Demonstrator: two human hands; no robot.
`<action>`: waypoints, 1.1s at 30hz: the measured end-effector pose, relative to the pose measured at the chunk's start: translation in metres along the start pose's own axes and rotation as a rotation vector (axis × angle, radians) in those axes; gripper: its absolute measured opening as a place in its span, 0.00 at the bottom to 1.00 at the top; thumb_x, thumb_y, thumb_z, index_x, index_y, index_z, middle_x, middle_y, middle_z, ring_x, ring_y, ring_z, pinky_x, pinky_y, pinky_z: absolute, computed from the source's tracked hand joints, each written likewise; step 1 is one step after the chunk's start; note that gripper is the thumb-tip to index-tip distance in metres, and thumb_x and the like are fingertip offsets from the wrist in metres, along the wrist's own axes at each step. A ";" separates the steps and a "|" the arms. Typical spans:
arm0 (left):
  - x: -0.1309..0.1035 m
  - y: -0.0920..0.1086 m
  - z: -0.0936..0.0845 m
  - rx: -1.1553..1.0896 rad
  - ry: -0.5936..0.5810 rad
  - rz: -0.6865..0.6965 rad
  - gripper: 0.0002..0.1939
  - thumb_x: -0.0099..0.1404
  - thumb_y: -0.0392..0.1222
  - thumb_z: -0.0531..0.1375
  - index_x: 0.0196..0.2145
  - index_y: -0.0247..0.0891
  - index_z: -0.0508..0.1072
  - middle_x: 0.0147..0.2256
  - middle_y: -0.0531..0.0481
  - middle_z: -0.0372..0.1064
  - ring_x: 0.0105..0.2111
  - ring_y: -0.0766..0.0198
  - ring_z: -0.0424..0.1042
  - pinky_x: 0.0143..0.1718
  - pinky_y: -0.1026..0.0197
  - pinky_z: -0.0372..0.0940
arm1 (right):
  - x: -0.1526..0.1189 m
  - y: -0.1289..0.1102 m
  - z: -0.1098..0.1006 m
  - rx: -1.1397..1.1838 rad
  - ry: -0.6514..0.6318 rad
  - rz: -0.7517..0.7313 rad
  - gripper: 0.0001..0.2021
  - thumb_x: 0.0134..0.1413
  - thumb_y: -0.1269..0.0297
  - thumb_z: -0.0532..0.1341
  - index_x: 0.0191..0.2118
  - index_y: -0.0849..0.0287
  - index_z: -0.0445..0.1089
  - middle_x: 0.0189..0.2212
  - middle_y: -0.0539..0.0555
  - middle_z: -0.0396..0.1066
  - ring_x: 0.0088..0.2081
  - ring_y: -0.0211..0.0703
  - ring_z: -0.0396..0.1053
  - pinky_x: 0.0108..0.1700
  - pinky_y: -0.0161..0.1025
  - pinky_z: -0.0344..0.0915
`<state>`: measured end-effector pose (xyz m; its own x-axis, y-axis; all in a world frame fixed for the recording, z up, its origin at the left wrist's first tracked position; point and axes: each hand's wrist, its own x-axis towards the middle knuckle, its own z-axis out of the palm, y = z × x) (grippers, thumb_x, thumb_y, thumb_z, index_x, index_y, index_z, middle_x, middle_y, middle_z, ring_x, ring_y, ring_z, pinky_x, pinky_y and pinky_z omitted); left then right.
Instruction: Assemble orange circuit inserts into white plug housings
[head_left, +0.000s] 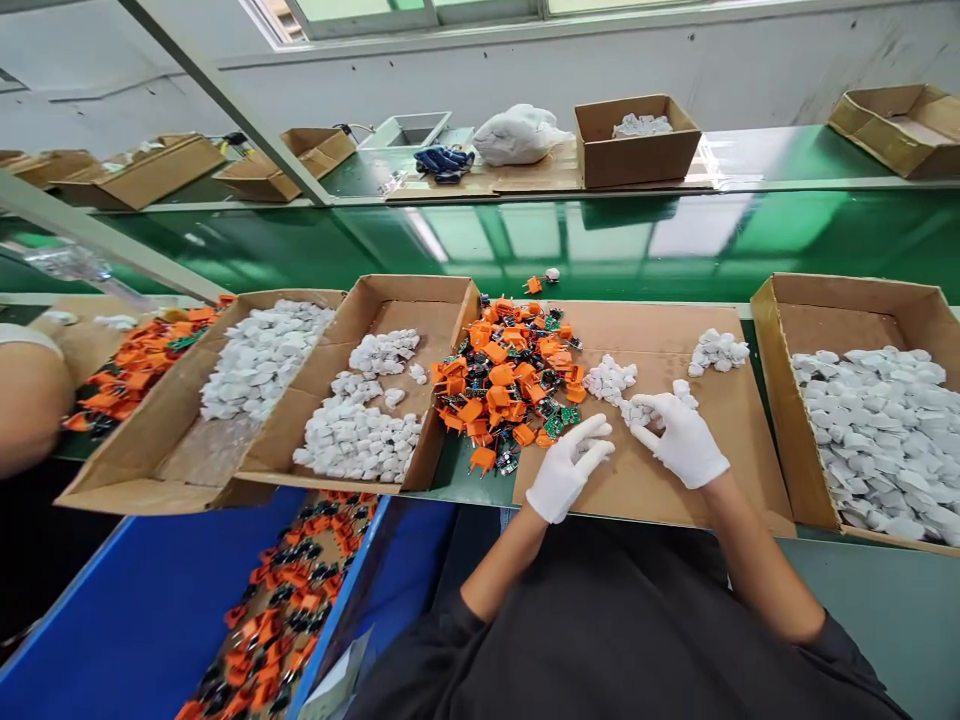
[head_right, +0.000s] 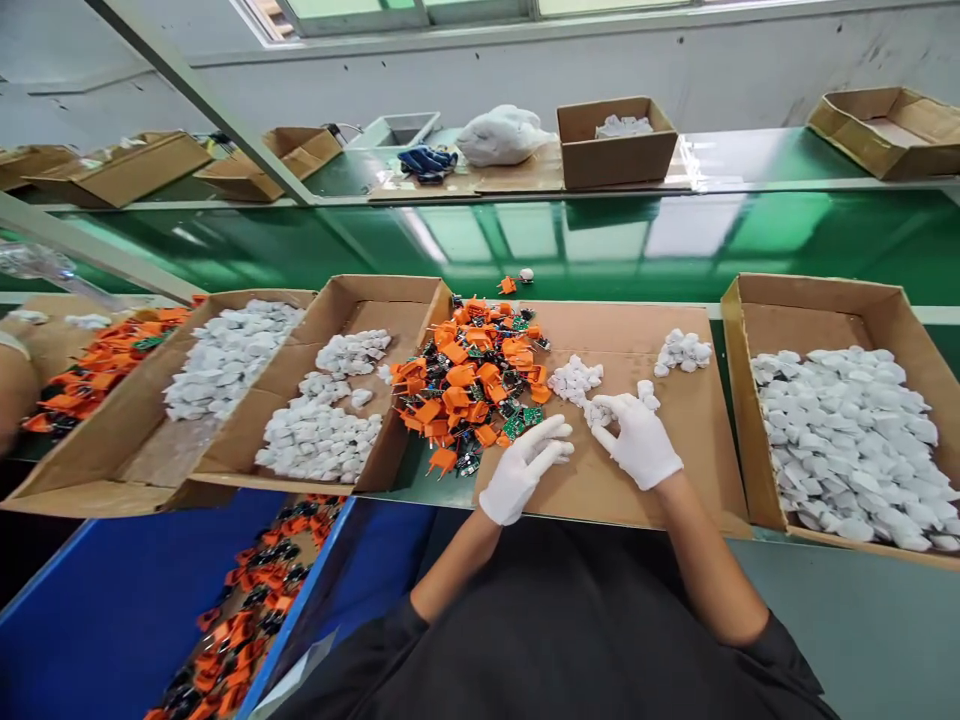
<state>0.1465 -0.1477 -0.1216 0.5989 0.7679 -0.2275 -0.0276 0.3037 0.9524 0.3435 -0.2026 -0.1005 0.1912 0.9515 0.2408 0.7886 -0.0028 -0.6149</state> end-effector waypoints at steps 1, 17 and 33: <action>0.004 0.000 0.003 0.010 0.018 0.006 0.31 0.59 0.49 0.66 0.59 0.38 0.68 0.53 0.38 0.71 0.42 0.59 0.76 0.44 0.56 0.73 | -0.003 -0.002 0.001 0.048 0.011 -0.008 0.13 0.55 0.67 0.61 0.47 0.56 0.71 0.34 0.54 0.73 0.33 0.45 0.71 0.41 0.43 0.68; 0.023 0.006 0.018 -0.033 -0.065 -0.008 0.28 0.56 0.51 0.68 0.51 0.35 0.75 0.42 0.42 0.77 0.36 0.61 0.73 0.35 0.62 0.70 | -0.029 -0.020 0.019 0.941 -0.029 0.296 0.15 0.51 0.58 0.69 0.44 0.55 0.73 0.36 0.53 0.77 0.35 0.42 0.76 0.42 0.43 0.75; 0.021 -0.010 0.019 0.737 -0.058 0.512 0.16 0.62 0.36 0.61 0.48 0.43 0.77 0.58 0.41 0.65 0.49 0.57 0.73 0.55 0.49 0.69 | -0.021 0.029 -0.024 -0.117 0.308 0.271 0.11 0.59 0.60 0.61 0.46 0.55 0.74 0.39 0.57 0.76 0.39 0.48 0.74 0.41 0.44 0.71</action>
<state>0.1746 -0.1455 -0.1316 0.6947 0.6737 0.2518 0.2065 -0.5223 0.8274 0.3764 -0.2299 -0.1052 0.5525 0.7752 0.3062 0.7432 -0.2920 -0.6019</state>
